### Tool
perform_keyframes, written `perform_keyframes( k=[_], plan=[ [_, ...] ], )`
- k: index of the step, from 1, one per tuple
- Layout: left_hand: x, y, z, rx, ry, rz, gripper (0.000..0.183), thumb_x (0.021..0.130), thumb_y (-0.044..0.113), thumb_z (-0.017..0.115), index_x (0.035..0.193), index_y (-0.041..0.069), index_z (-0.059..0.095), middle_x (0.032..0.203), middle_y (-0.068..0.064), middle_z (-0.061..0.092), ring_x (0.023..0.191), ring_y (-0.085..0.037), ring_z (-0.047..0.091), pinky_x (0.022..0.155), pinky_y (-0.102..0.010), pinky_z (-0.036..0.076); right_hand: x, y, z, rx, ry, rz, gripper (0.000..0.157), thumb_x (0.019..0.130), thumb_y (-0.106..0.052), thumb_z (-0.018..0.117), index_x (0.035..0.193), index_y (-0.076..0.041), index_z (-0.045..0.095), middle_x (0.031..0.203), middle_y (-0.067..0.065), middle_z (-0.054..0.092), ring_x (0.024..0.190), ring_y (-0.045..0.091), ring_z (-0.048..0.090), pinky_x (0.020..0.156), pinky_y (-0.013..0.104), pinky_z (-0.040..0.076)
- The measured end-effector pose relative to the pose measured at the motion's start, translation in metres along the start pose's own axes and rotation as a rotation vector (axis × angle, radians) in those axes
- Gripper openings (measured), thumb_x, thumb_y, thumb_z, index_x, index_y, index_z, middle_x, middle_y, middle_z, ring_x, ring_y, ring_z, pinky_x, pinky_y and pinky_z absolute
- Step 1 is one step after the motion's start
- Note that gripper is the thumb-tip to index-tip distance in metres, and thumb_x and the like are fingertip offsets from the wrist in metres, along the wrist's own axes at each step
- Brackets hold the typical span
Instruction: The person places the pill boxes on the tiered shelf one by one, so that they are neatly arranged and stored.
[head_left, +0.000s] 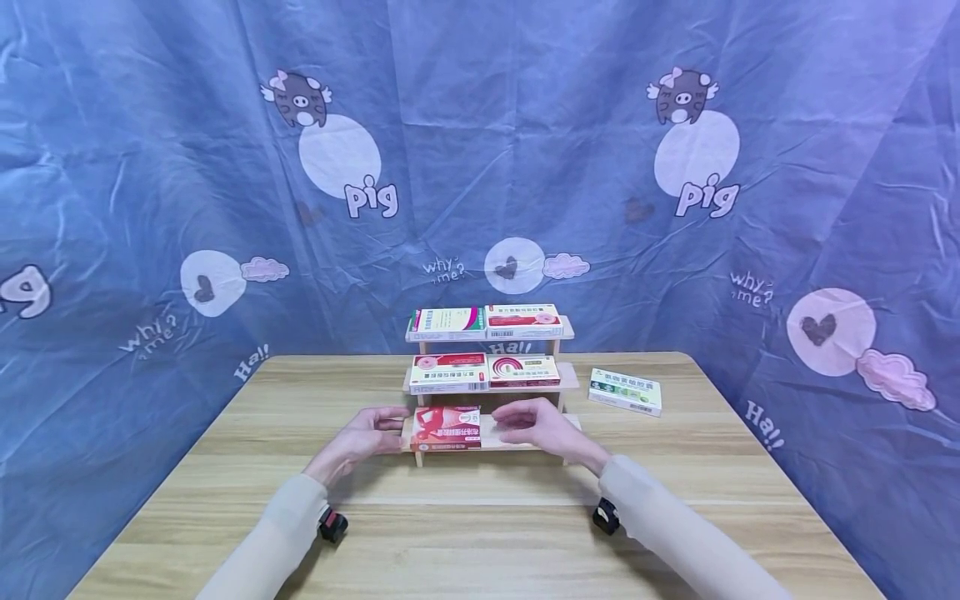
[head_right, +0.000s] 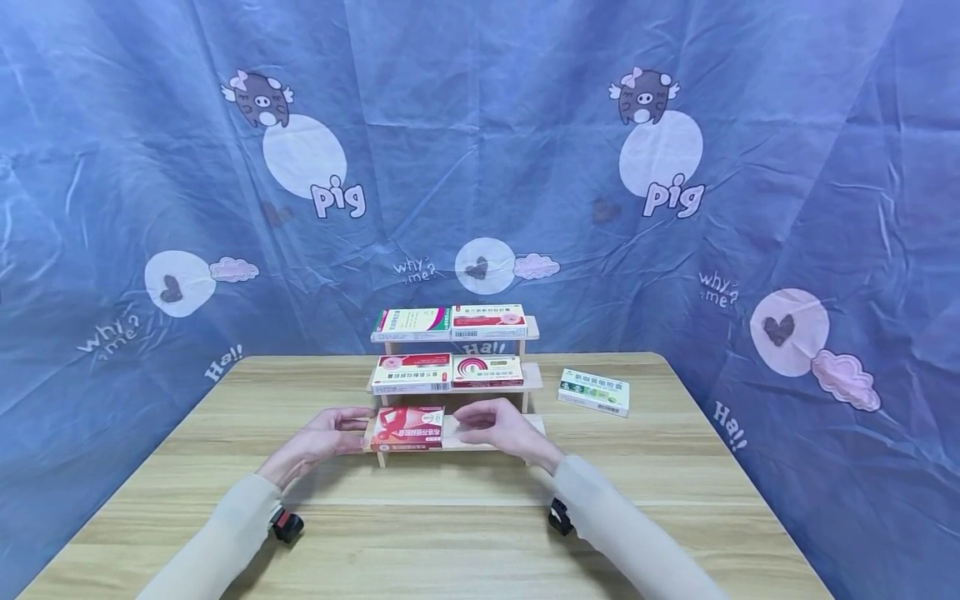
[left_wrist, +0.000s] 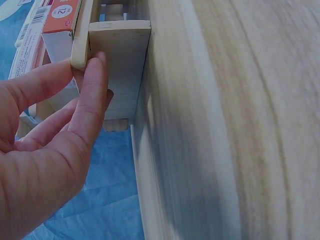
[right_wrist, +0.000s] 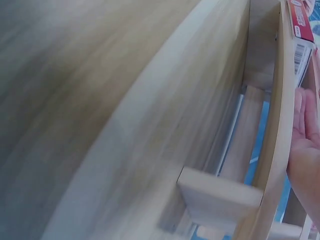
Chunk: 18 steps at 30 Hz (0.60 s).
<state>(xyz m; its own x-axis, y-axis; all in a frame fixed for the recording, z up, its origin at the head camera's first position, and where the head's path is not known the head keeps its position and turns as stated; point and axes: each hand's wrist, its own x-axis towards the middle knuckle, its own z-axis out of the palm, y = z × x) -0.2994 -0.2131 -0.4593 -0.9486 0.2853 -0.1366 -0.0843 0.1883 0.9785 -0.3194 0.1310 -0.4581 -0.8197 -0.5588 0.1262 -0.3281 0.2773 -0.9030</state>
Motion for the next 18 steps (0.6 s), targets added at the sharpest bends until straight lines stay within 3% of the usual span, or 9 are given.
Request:
perform_keyframes(
  k=[5,10,18],
  plan=[
    [-0.002,-0.001,-0.002,-0.003,-0.012,0.017,0.068,0.081,-0.008,0.064,0.143,-0.011,0.036,0.137,-0.035,0.048,0.102,-0.022,0.067,0.09,-0.033,0.058,-0.007,0.003,-0.01,-0.028,0.024,-0.002,0.031,0.089,-0.019,0.071,0.117,-0.005,0.069,0.111,0.013,0.072,0.093,0.019,0.069,0.082,0.025,0.056],
    [-0.003,-0.001,-0.004,0.005,-0.04,0.063,0.069,0.079,-0.005,0.067,0.141,-0.014,0.037,0.133,-0.036,0.05,0.098,-0.019,0.068,0.088,-0.032,0.059,-0.014,0.004,-0.023,-0.009,0.022,0.009,0.029,0.091,-0.017,0.068,0.114,0.001,0.068,0.099,0.016,0.073,0.078,0.017,0.067,0.069,0.027,0.056],
    [0.001,-0.001,-0.001,0.019,0.007,0.009,0.069,0.08,-0.01,0.063,0.143,-0.011,0.037,0.138,-0.035,0.046,0.104,-0.023,0.065,0.091,-0.033,0.058,-0.022,0.005,-0.043,0.027,0.03,0.013,0.031,0.092,-0.015,0.066,0.112,0.009,0.065,0.084,0.018,0.069,0.064,0.013,0.06,0.057,0.026,0.056]
  ],
)
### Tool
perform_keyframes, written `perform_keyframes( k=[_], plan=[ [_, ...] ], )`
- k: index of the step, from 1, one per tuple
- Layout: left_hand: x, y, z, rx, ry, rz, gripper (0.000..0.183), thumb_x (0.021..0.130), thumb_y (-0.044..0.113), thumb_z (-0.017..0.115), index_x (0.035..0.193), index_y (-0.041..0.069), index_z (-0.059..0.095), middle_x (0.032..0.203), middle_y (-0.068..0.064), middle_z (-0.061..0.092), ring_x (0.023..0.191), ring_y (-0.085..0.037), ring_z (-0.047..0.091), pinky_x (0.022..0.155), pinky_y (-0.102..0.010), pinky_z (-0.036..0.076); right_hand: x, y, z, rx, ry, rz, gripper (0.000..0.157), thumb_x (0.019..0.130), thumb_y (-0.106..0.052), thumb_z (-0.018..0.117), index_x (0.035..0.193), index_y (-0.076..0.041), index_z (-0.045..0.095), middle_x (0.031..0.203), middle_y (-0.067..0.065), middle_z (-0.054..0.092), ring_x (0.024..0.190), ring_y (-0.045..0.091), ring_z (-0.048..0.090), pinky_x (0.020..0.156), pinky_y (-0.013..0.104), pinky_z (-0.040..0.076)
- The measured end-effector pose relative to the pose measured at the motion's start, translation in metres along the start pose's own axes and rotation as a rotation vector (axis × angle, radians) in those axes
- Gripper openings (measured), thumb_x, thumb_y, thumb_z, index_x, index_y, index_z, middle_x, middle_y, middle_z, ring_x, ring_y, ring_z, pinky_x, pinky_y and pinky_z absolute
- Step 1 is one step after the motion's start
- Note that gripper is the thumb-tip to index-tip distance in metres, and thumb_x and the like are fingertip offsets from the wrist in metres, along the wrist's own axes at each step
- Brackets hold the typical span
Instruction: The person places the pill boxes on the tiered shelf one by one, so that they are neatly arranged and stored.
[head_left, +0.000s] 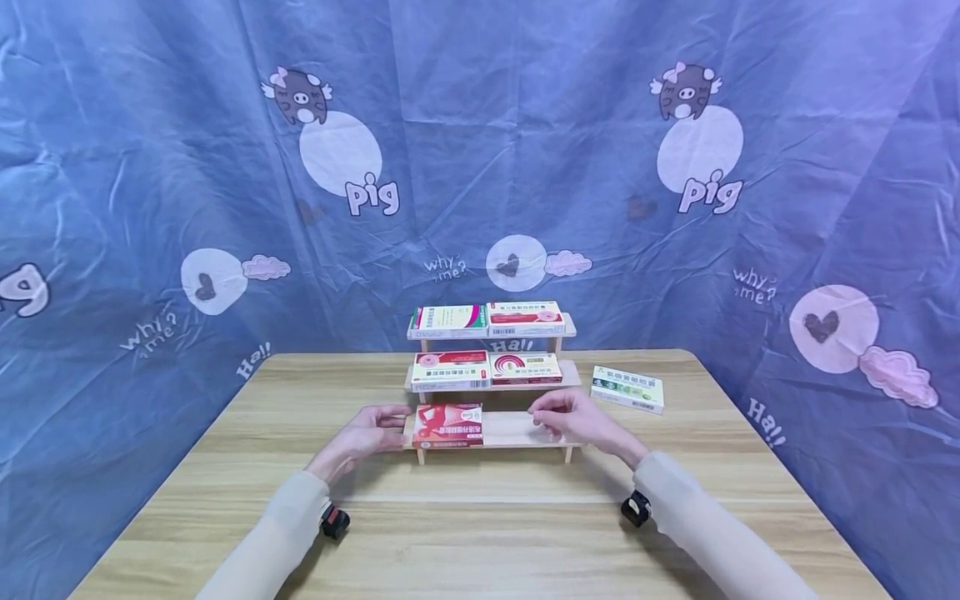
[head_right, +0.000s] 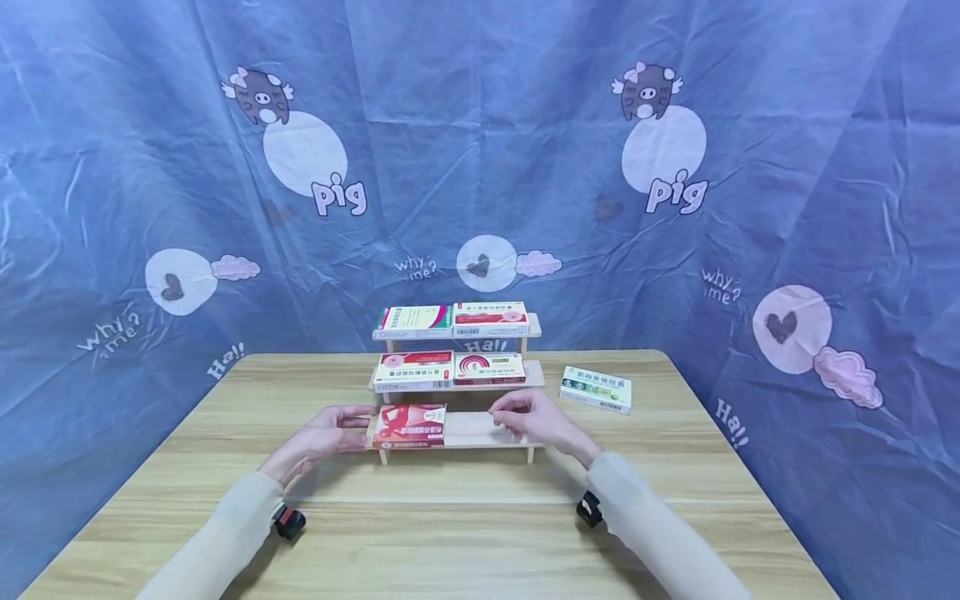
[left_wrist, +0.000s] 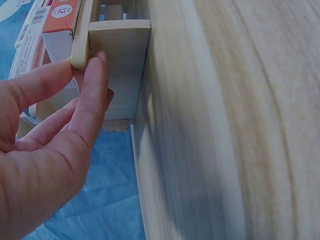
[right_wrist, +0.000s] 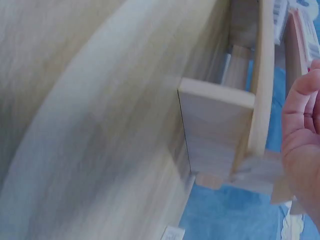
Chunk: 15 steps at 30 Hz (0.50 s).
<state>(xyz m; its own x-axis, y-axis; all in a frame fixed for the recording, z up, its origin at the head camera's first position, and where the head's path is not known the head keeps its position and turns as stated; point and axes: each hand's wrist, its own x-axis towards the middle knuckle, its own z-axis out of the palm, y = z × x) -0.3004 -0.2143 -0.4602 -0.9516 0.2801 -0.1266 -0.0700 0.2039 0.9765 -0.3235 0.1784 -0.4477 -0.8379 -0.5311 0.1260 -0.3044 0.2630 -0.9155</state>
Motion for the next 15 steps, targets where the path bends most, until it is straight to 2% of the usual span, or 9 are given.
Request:
perform_keyframes(
  k=[5,11,15],
  plan=[
    [0.002,-0.002,-0.001,0.005,-0.031,0.022,0.067,0.081,-0.01,0.063,0.143,-0.012,0.036,0.138,-0.037,0.046,0.101,-0.022,0.066,0.09,-0.032,0.058,-0.005,0.0,-0.013,-0.006,0.003,0.042,0.036,0.092,-0.02,0.067,0.114,0.008,0.064,0.085,0.014,0.068,0.063,0.01,0.057,0.054,0.022,0.052],
    [0.003,-0.004,-0.003,-0.015,-0.059,0.032,0.067,0.083,-0.01,0.062,0.143,-0.013,0.033,0.138,-0.037,0.046,0.098,-0.02,0.067,0.09,-0.032,0.058,-0.012,0.003,-0.032,0.027,0.003,0.01,0.03,0.093,-0.019,0.066,0.113,0.004,0.066,0.086,0.021,0.067,0.06,0.009,0.056,0.051,0.023,0.052],
    [0.005,-0.006,-0.003,-0.004,-0.053,0.034,0.066,0.082,-0.01,0.062,0.143,-0.014,0.035,0.138,-0.037,0.046,0.099,-0.021,0.067,0.089,-0.033,0.058,-0.016,0.005,-0.046,0.041,0.038,0.007,0.034,0.093,-0.02,0.066,0.114,0.007,0.064,0.088,0.016,0.068,0.06,0.007,0.054,0.052,0.022,0.049]
  ],
)
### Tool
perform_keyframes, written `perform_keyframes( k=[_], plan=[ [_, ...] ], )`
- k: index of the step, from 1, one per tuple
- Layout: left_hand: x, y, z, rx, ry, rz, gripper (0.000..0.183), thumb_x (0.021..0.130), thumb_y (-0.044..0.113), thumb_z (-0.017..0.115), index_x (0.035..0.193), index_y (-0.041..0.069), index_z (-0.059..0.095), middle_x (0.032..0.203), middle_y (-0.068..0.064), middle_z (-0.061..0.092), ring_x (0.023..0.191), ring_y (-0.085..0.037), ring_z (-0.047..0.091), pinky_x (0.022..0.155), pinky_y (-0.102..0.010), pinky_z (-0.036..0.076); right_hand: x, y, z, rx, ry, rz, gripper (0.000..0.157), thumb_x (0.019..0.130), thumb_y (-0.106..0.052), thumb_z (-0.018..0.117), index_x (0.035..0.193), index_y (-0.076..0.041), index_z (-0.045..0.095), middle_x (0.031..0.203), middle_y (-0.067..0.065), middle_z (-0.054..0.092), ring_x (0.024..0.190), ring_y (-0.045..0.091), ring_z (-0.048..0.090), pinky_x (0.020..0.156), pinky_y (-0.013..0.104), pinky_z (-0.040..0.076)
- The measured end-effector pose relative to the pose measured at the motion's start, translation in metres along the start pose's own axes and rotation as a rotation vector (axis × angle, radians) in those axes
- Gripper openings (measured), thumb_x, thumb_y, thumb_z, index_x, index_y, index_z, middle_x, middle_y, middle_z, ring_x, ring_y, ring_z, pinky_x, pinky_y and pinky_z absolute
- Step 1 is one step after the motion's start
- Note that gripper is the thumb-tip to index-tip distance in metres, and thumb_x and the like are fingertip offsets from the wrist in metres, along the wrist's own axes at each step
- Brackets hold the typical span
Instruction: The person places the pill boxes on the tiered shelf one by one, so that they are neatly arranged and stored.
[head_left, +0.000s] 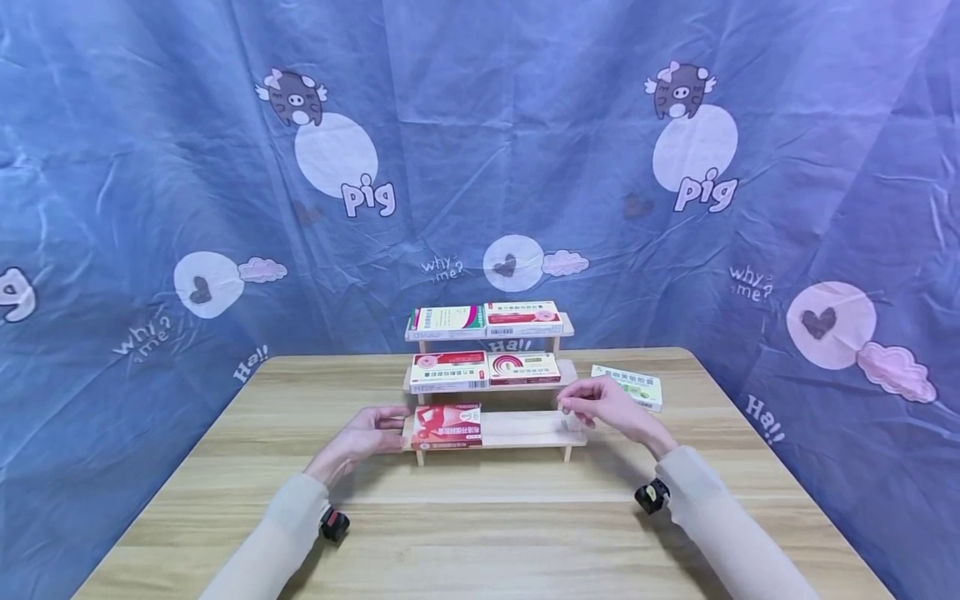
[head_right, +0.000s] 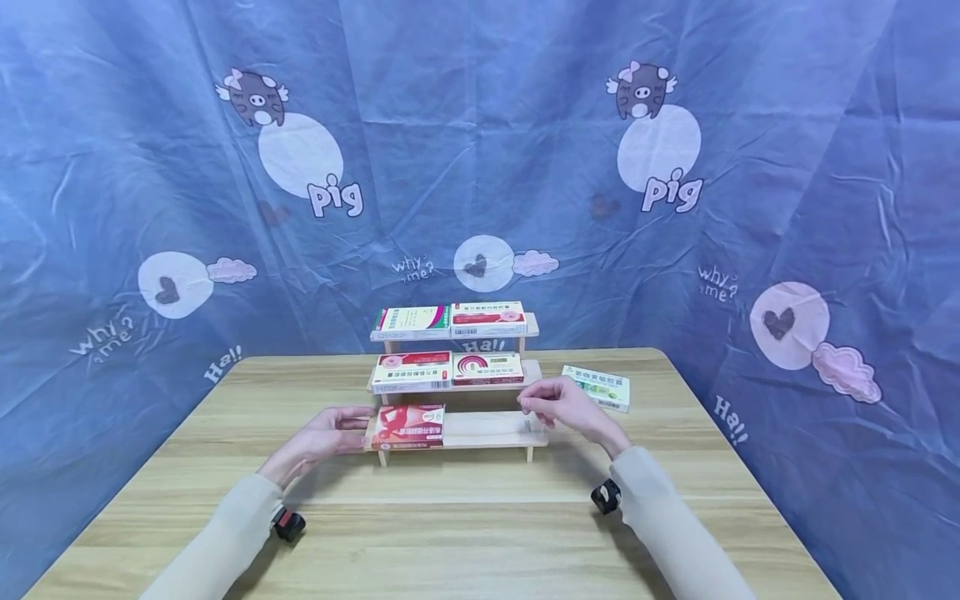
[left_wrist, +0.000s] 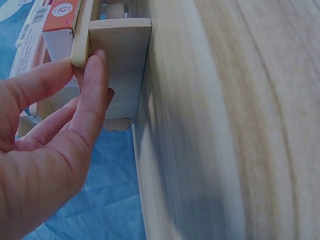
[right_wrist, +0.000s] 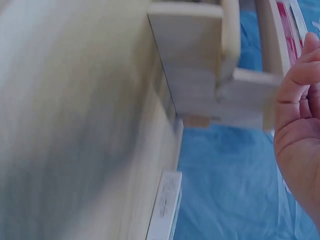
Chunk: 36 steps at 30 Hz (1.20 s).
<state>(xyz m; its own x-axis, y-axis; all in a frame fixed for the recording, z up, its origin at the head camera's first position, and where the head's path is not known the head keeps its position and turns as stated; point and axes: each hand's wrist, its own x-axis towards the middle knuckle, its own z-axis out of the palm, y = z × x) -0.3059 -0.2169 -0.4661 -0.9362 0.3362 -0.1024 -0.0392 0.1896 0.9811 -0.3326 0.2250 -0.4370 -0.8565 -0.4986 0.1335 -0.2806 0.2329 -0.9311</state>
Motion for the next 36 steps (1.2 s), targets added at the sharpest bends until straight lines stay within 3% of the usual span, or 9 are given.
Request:
perform_keyframes(
  k=[12,17,20,23,27,30,36],
  plan=[
    [0.0,0.001,0.0,0.004,0.04,-0.015,0.067,0.081,-0.01,0.063,0.143,-0.011,0.036,0.137,-0.035,0.048,0.102,-0.023,0.067,0.09,-0.034,0.058,-0.004,0.012,-0.042,-0.05,0.21,0.031,0.034,0.092,-0.019,0.068,0.114,0.007,0.064,0.089,-0.004,0.071,0.061,0.002,0.048,0.052,0.019,0.041],
    [0.0,0.001,0.001,-0.004,0.041,-0.015,0.066,0.081,-0.011,0.062,0.142,-0.012,0.037,0.136,-0.035,0.049,0.1,-0.023,0.068,0.089,-0.034,0.058,-0.008,0.02,-0.055,-0.126,0.246,0.037,0.041,0.089,-0.017,0.071,0.122,0.007,0.062,0.12,0.017,0.066,0.08,0.003,0.059,0.061,0.023,0.051],
    [-0.001,0.003,0.002,-0.007,0.037,-0.018,0.066,0.082,-0.011,0.062,0.143,-0.012,0.036,0.136,-0.035,0.049,0.101,-0.023,0.067,0.089,-0.034,0.058,-0.011,0.024,-0.062,-0.145,0.234,0.044,0.044,0.088,-0.014,0.071,0.125,0.008,0.059,0.127,0.029,0.059,0.086,0.004,0.061,0.066,0.027,0.054],
    [-0.001,0.003,0.001,-0.012,0.03,-0.019,0.067,0.081,-0.012,0.062,0.143,-0.012,0.036,0.137,-0.035,0.048,0.101,-0.023,0.067,0.09,-0.034,0.058,-0.012,0.029,-0.068,-0.162,0.217,0.05,0.045,0.087,-0.014,0.072,0.125,0.008,0.059,0.126,0.032,0.058,0.092,0.007,0.062,0.073,0.03,0.057],
    [-0.001,0.001,0.0,-0.013,0.021,-0.017,0.067,0.081,-0.011,0.063,0.143,-0.012,0.036,0.138,-0.035,0.047,0.103,-0.024,0.067,0.09,-0.034,0.058,-0.014,0.035,-0.076,-0.194,0.207,0.051,0.045,0.086,-0.013,0.073,0.126,0.006,0.06,0.129,0.03,0.058,0.104,0.019,0.061,0.08,0.025,0.055],
    [-0.002,0.001,0.001,0.003,0.012,-0.013,0.068,0.081,-0.009,0.064,0.143,-0.012,0.036,0.139,-0.036,0.046,0.103,-0.024,0.067,0.09,-0.033,0.058,-0.018,0.037,-0.081,-0.202,0.212,0.081,0.047,0.086,-0.013,0.073,0.128,0.004,0.059,0.131,0.029,0.057,0.104,0.023,0.059,0.079,0.021,0.052],
    [-0.004,0.001,0.0,0.022,0.012,-0.01,0.069,0.081,-0.007,0.064,0.143,-0.012,0.036,0.14,-0.036,0.045,0.104,-0.025,0.067,0.09,-0.034,0.058,-0.024,0.04,-0.09,-0.199,0.222,0.156,0.055,0.085,-0.015,0.073,0.134,0.002,0.055,0.136,0.03,0.052,0.098,0.019,0.058,0.084,0.029,0.052]
  ],
)
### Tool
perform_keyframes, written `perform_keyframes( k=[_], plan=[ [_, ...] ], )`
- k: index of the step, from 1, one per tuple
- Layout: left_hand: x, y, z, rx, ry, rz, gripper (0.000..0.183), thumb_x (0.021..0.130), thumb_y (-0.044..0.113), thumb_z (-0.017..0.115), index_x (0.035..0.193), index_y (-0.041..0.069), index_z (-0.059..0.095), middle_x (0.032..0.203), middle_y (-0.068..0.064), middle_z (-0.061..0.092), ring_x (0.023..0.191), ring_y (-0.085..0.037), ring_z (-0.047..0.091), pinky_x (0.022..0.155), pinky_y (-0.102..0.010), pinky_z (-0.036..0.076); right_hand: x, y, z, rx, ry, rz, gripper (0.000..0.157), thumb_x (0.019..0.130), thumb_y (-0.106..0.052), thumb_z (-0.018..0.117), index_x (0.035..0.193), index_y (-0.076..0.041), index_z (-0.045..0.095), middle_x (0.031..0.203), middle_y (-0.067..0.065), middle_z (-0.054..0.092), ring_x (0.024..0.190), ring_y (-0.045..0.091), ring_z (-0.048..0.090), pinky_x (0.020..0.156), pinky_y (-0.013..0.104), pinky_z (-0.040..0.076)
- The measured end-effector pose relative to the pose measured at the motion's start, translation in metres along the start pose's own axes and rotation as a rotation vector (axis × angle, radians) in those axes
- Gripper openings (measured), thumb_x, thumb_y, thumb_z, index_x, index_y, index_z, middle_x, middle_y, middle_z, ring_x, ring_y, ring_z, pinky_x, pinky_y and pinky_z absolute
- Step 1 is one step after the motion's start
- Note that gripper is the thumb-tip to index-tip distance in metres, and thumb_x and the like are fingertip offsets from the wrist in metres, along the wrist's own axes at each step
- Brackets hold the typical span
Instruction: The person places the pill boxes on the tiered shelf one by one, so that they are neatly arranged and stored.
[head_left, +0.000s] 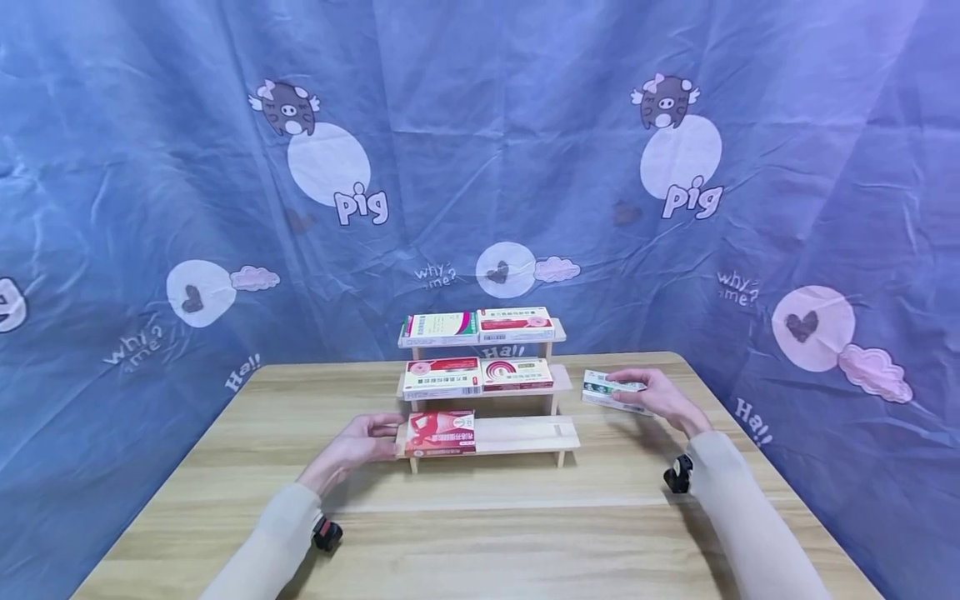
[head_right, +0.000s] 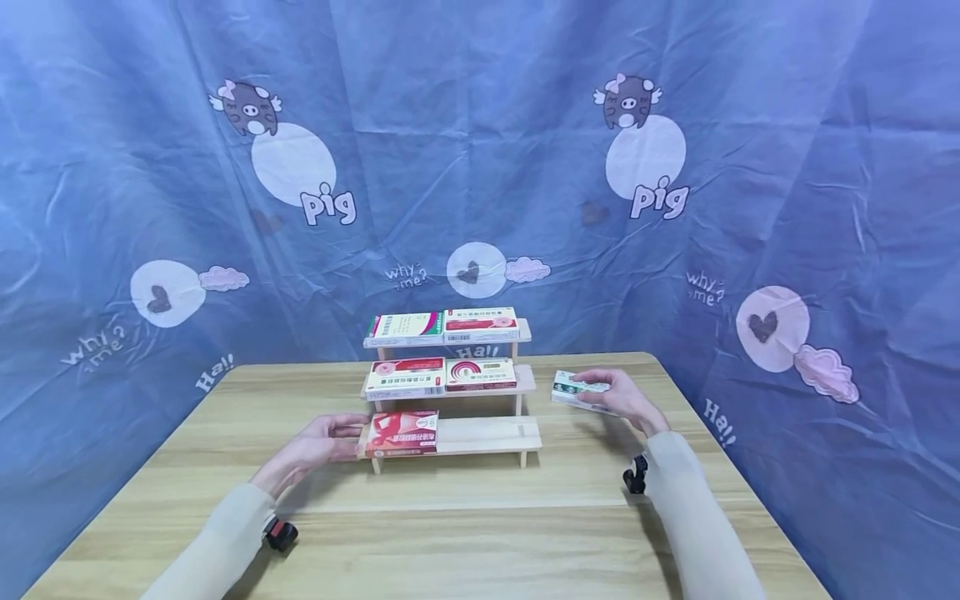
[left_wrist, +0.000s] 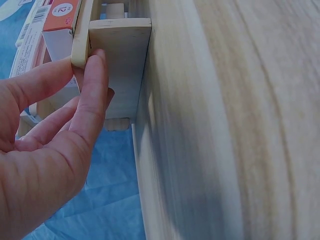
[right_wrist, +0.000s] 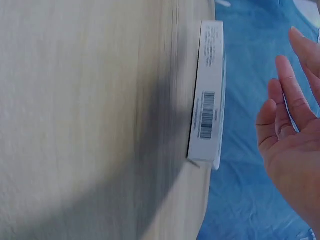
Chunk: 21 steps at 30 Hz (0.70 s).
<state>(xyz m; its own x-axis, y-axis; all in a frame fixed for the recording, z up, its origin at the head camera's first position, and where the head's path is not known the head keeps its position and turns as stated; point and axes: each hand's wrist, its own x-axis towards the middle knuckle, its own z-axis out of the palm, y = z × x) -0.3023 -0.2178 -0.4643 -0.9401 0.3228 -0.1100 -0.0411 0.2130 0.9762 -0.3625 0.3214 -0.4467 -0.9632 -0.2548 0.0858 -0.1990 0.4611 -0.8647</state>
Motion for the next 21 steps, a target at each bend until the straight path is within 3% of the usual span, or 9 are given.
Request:
perform_keyframes(
  k=[5,13,21],
  plan=[
    [-0.001,-0.002,-0.001,-0.013,0.005,0.002,0.069,0.081,-0.007,0.064,0.143,-0.011,0.036,0.139,-0.035,0.046,0.103,-0.024,0.067,0.09,-0.035,0.058,0.003,0.007,-0.005,-0.014,-0.009,0.034,0.056,0.085,-0.013,0.072,0.136,0.002,0.052,0.136,0.033,0.05,0.096,0.023,0.061,0.085,0.036,0.055],
    [-0.002,-0.001,0.0,-0.023,-0.001,0.014,0.069,0.081,-0.008,0.063,0.144,-0.012,0.034,0.138,-0.036,0.046,0.099,-0.019,0.066,0.09,-0.034,0.058,0.002,0.013,-0.013,-0.073,-0.025,0.039,0.055,0.087,-0.015,0.071,0.136,0.001,0.053,0.143,0.031,0.045,0.096,0.018,0.059,0.086,0.033,0.049],
    [-0.001,-0.001,0.001,-0.032,0.006,0.009,0.068,0.081,-0.009,0.063,0.143,-0.011,0.036,0.138,-0.036,0.046,0.099,-0.02,0.067,0.089,-0.034,0.058,0.002,0.022,-0.019,-0.092,-0.046,0.048,0.058,0.086,-0.015,0.071,0.137,0.005,0.05,0.138,0.032,0.048,0.098,0.021,0.06,0.089,0.036,0.048]
  ],
)
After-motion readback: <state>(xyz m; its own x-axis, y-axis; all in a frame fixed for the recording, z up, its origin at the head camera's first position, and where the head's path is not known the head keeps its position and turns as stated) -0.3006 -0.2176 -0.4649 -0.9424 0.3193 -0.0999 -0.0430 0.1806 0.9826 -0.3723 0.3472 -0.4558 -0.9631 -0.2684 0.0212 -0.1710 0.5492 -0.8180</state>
